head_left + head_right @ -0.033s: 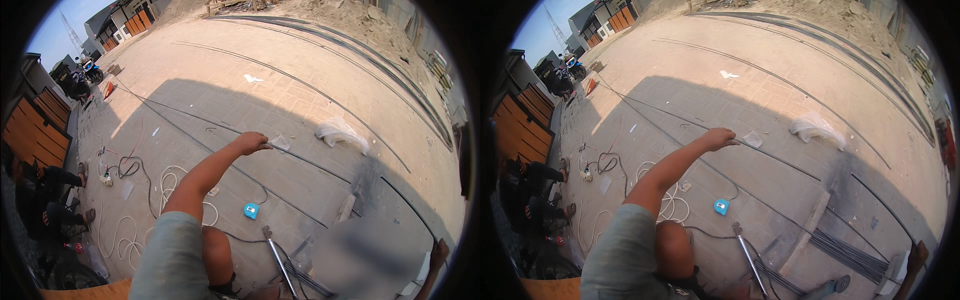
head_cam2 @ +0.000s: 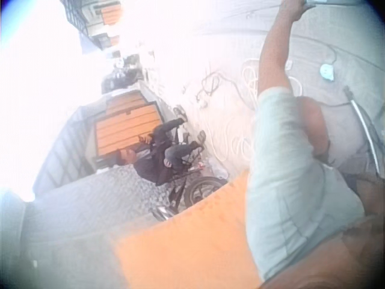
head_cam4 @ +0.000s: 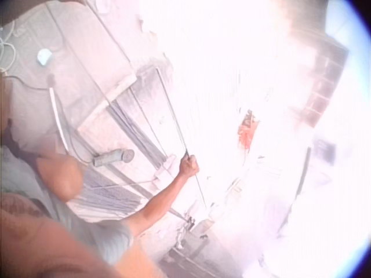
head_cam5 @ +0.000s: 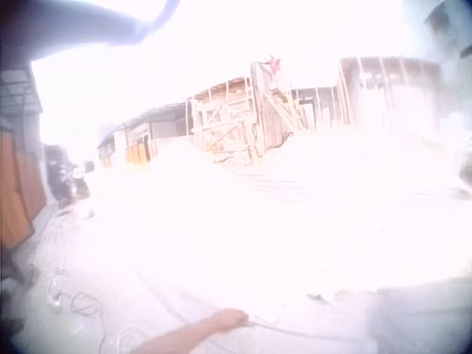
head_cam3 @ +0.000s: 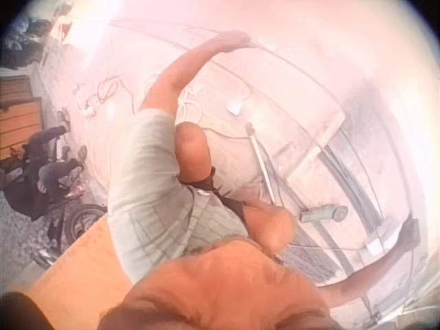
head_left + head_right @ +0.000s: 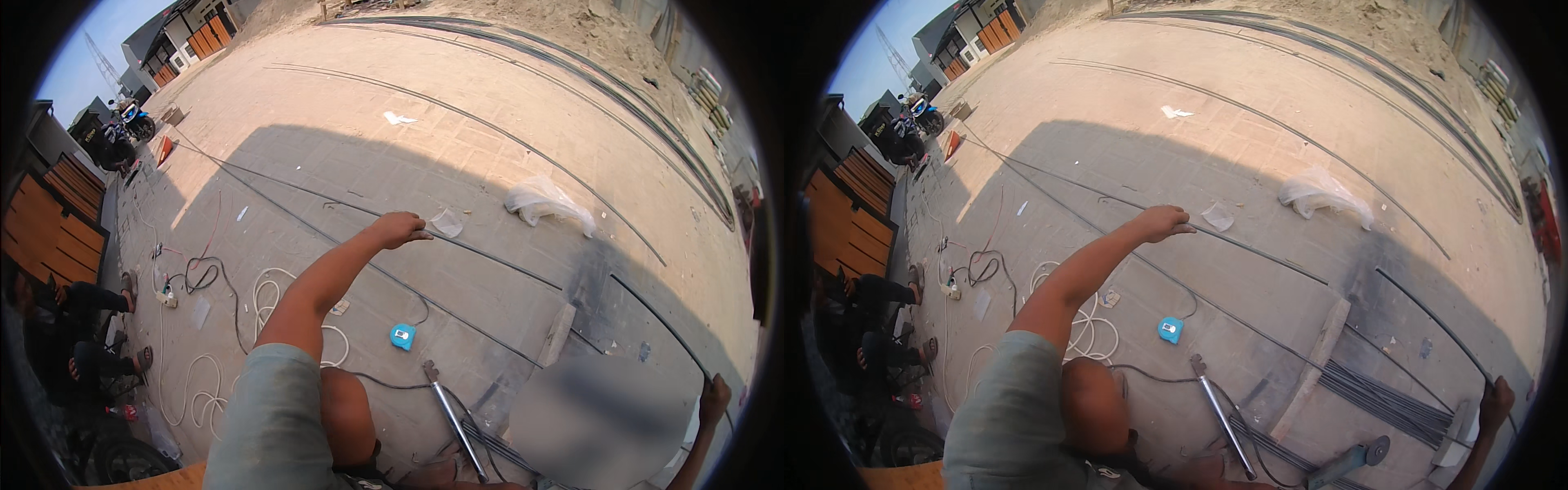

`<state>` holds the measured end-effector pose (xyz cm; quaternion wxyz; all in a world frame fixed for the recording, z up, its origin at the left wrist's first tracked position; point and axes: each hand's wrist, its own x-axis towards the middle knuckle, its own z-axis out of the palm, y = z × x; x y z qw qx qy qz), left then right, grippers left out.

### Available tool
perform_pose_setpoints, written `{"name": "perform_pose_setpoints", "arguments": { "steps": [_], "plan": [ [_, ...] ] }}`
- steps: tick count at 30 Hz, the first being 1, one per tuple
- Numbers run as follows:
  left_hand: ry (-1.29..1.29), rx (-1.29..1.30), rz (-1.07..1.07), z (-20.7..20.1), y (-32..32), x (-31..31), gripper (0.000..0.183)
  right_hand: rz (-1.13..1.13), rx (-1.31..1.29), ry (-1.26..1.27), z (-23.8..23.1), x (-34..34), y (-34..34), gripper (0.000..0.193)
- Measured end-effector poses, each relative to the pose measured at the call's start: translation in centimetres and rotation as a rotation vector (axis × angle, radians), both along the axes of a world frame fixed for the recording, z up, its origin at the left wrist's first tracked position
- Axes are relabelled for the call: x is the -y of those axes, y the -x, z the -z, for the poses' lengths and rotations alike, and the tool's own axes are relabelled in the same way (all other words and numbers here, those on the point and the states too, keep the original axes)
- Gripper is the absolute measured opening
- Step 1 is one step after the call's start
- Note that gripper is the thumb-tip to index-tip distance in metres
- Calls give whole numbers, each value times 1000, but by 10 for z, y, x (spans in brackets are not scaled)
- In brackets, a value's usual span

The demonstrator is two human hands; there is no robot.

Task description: The person measures a length of rebar with a measuring tape, cuts it using an angle grinder, and then bends the cut piece using a hand tool.

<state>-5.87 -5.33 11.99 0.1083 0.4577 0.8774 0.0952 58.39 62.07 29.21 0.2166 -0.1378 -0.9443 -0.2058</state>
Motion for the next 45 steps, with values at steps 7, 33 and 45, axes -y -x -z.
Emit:
{"name": "perform_pose_setpoints", "arguments": {
  "steps": [7, 33, 45],
  "plan": [
    [12, -152, -126, 104, -41, -2, 29, -144, -19, 188, 27, 54, 185, 37],
    [112, 36, 277, 72, -126, -25, 37, 213, 497, 834, 273, 540, 37, 31],
    [-171, 54, 210, -31, -118, -10, 46, 278, 333, 1788, 191, 520, -2, 54]
  ]
}}
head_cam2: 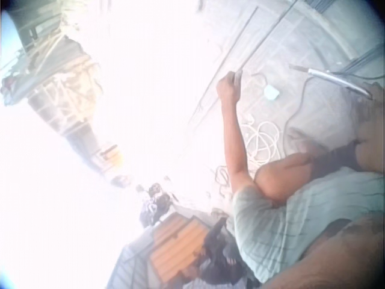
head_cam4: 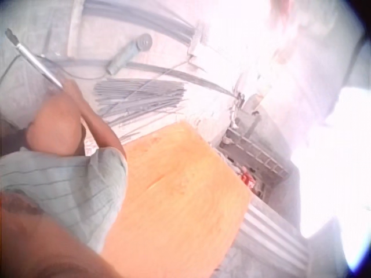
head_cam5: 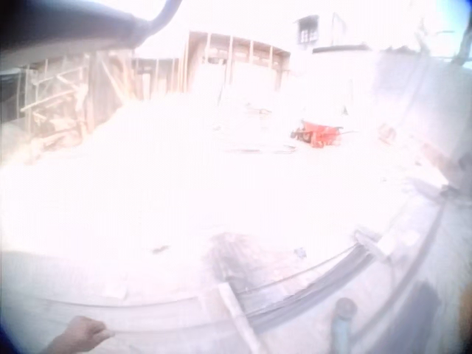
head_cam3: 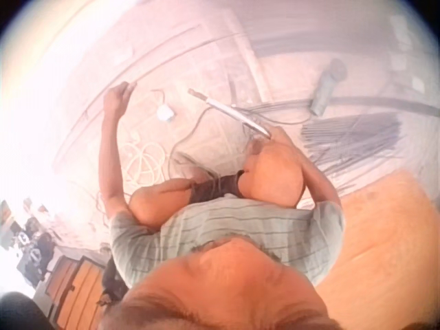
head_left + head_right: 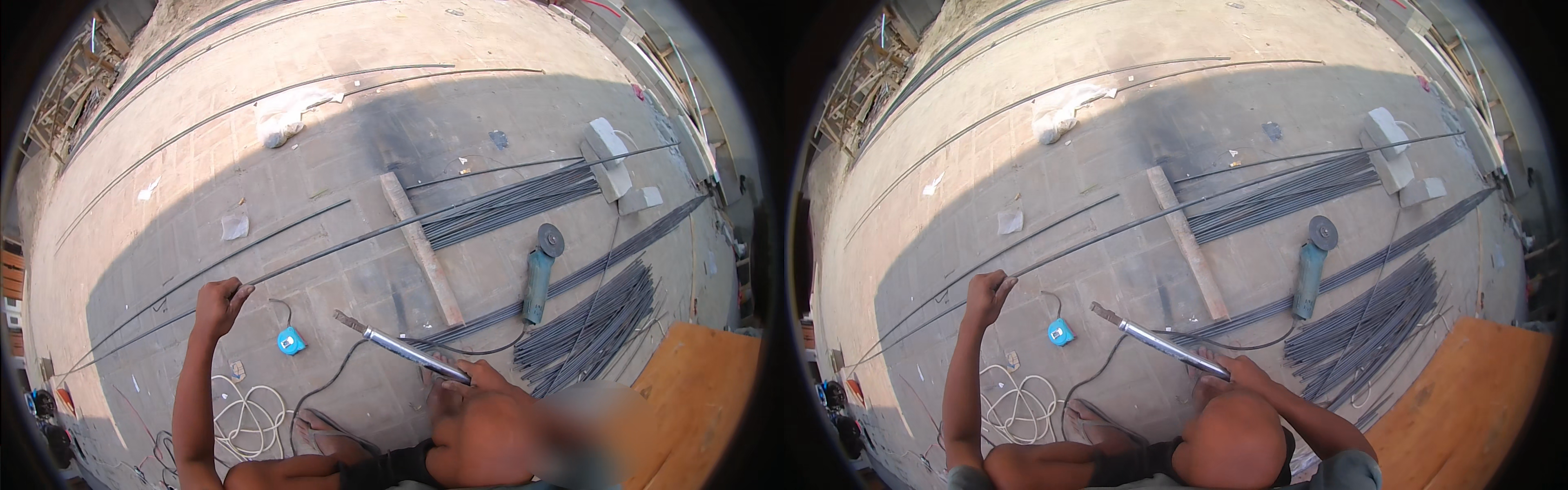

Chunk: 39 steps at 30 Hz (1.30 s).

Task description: The person measures a length of rebar with a measuring tape, cuts it using an angle grinder, and then bends the cut piece using a hand tool.

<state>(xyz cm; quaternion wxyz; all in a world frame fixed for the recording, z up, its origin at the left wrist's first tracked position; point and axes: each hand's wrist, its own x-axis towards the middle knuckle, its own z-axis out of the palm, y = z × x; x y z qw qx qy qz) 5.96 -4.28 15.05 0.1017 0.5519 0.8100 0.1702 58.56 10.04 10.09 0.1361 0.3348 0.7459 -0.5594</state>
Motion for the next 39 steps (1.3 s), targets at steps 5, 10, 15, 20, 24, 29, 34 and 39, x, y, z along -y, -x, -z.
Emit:
{"name": "perform_pose_setpoints", "arguments": {
  "steps": [5, 10, 15, 20, 24, 29, 34, 39],
  "plan": [
    [-55, -13, -47, -43, 9, 1, 50, 206, -273, -289, -21, -21, -17, 30],
    [-67, -59, -54, -72, 11, 0, 51, 551, -567, -37, -28, -45, -5, 25],
    [-86, -100, -52, -97, 16, 5, 51, 722, -558, -138, -37, -64, 12, 23],
    [-101, -60, -64, -106, 8, 5, 51, 709, -517, -371, -18, -71, 12, 20],
    [-158, -55, -37, -122, -3, 0, 50, 882, -702, -202, -16, -61, 61, 16],
    [-288, -111, -72, -157, -15, -12, 50, 963, -948, 46, -62, -64, 141, 19],
    [-461, -166, -120, -185, -20, -31, 50, 359, -1202, 897, -107, -97, 143, 27],
    [-574, -139, -139, -205, -51, -29, 49, 199, -1402, 920, -171, -91, 239, 23]
  ]
}}
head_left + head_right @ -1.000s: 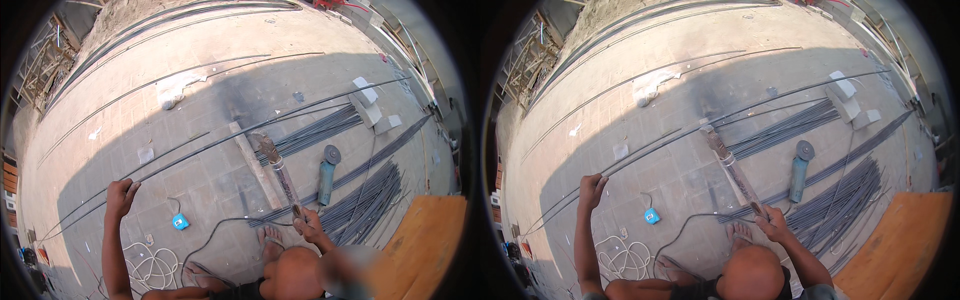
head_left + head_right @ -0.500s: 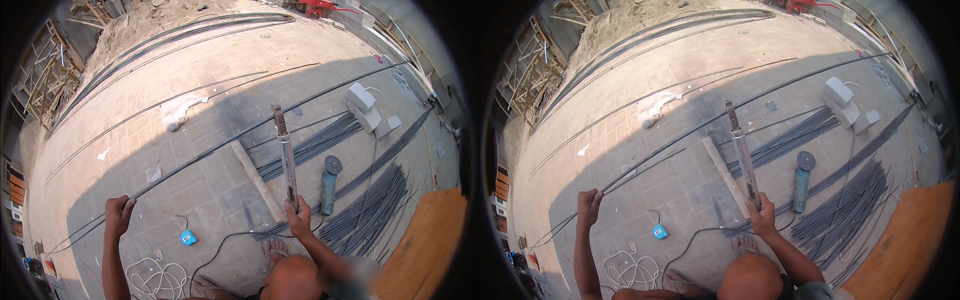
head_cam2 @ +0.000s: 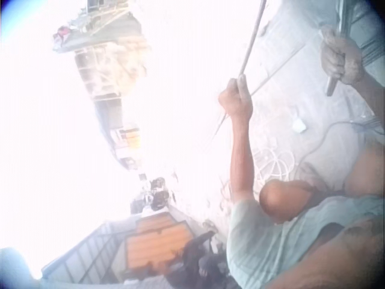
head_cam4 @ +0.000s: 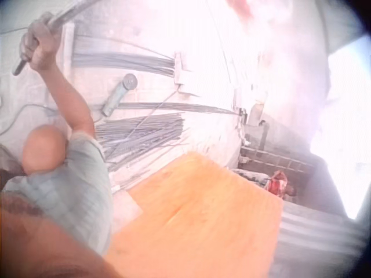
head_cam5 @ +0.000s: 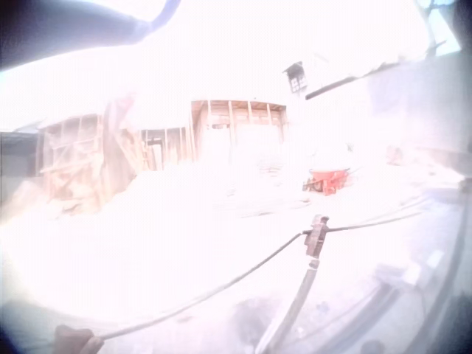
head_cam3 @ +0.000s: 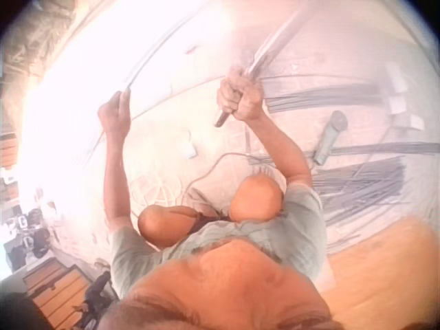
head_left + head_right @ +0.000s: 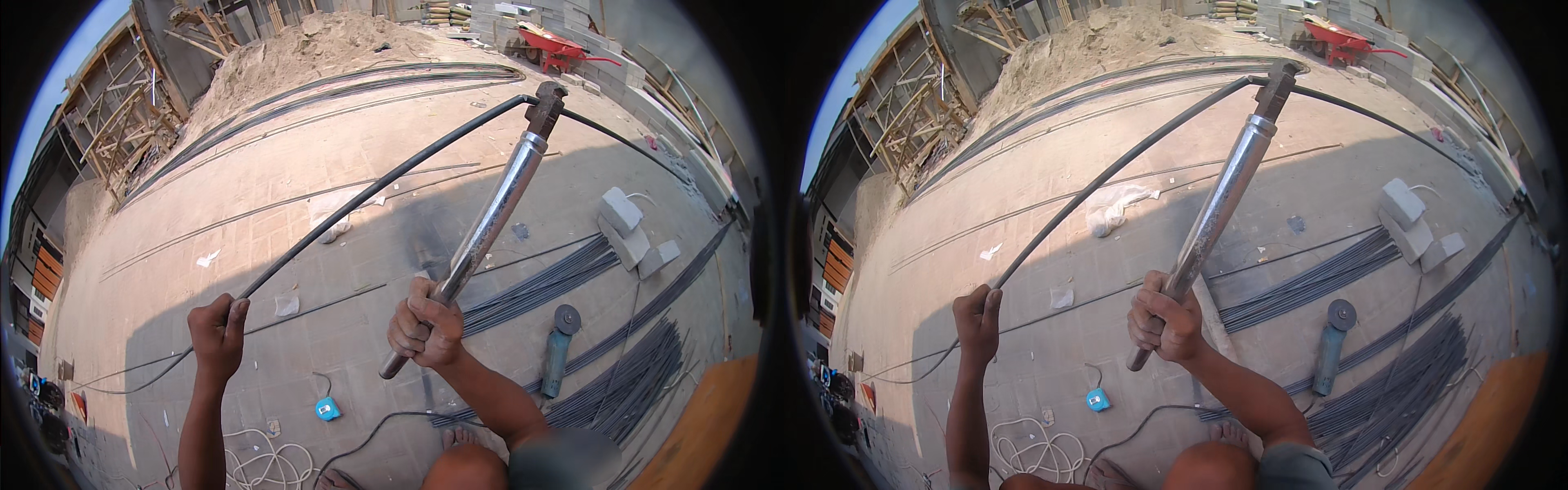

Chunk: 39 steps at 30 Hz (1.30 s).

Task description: The person measures a length of rebar with a measuring tape, cuts it using an angle grinder, and then bends the cut piece using a hand tool.

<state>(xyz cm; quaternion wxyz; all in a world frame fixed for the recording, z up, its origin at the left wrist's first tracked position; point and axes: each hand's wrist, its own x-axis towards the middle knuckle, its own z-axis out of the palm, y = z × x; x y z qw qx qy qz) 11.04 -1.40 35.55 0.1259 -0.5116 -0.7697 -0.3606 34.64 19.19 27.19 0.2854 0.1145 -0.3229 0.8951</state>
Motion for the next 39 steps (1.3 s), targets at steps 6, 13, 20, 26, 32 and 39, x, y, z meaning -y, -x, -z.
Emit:
{"name": "perform_pose_setpoints", "arguments": {
  "steps": [6, 13, 20, 26, 32, 39],
  "plan": [
    [-34, 36, -63, -1, -15, -52, 51, -14, -94, 109, -38, -35, 67, 29],
    [-60, 45, 45, -3, 7, -72, 48, 743, 467, -83, 19, -62, -5, 31],
    [-75, 63, 25, 23, 36, -66, 47, 700, 1425, -714, 153, 50, -176, 39],
    [-78, 72, 107, 35, 18, -79, 44, 169, 1775, -518, 244, 134, -247, 41],
    [-80, 69, 57, 21, 15, -61, 42, 442, 1602, -1286, 183, 72, -210, 30],
    [-142, -116, 27, -9, -4, -35, 38, 2144, 944, -1495, -54, -186, -191, 91]
  ]
}}
